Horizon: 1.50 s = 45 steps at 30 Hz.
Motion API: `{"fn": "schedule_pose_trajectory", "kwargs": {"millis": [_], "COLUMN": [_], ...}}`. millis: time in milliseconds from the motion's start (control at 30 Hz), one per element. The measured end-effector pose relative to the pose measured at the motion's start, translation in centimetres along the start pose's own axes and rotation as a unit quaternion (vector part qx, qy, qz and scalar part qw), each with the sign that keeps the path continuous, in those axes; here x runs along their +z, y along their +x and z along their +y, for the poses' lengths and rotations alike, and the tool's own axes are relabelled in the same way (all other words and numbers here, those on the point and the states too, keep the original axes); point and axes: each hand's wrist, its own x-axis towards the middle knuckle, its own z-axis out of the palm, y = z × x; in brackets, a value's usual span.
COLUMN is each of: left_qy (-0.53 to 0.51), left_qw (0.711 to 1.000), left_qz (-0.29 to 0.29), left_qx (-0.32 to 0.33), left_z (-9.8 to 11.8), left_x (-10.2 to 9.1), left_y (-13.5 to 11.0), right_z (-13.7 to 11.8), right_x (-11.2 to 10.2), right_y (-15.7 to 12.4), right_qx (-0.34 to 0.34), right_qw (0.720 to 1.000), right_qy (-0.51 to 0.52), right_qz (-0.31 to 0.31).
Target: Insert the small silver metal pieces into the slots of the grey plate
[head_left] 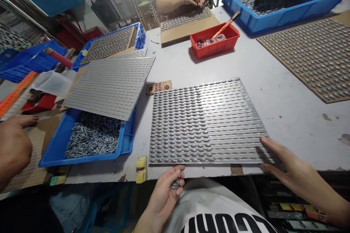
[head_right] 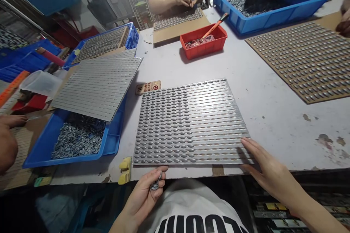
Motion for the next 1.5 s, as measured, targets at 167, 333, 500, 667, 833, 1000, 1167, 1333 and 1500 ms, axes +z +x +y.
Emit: {"fn": "schedule_pose_trajectory", "kwargs": {"millis": [167,333,500,667,833,1000,1167,1333,1500], "left_qy": [0.006,0.049,0.092,0.134,0.138,0.135,0.074,0.051,0.073], "left_qw": [1.000,0.999,0.994,0.982,0.979,0.979,0.986,0.991,0.990], "left_qz": [0.017,0.012,-0.053,-0.117,-0.142,-0.154,-0.148,-0.120,-0.119], "left_qx": [0.011,0.006,-0.029,-0.069,-0.043,-0.021,0.006,0.015,-0.020], "left_z": [1.0,1.0,1.0,1.5,1.0,0.0,-0.9,-1.4,-1.6], "left_x": [-0.2,-0.1,2.5,6.0,7.8,9.0,9.4,8.7,8.1], "left_y": [0.1,0.3,1.0,1.6,1.9,2.1,2.0,1.6,1.2], "right_z": [-0.4,-0.7,-1.1,-1.4,-3.4,-8.0,-11.4,-12.3,-12.3], "right_x": [0.8,1.4,1.2,0.2,-1.5,-1.2,1.5,3.1,3.5], "right_y": [1.5,1.9,1.9,2.3,3.4,6.0,7.3,6.0,4.8], "right_qx": [0.002,0.000,-0.003,0.022,0.034,-0.076,-0.038,-0.022,-0.041], "right_qw": [1.000,1.000,1.000,0.999,0.999,0.977,0.949,0.937,0.952], "right_qy": [0.015,0.013,0.003,0.007,0.013,0.194,0.312,0.348,0.303], "right_qz": [-0.002,-0.011,-0.019,-0.044,-0.006,-0.034,-0.030,-0.032,-0.022]}}
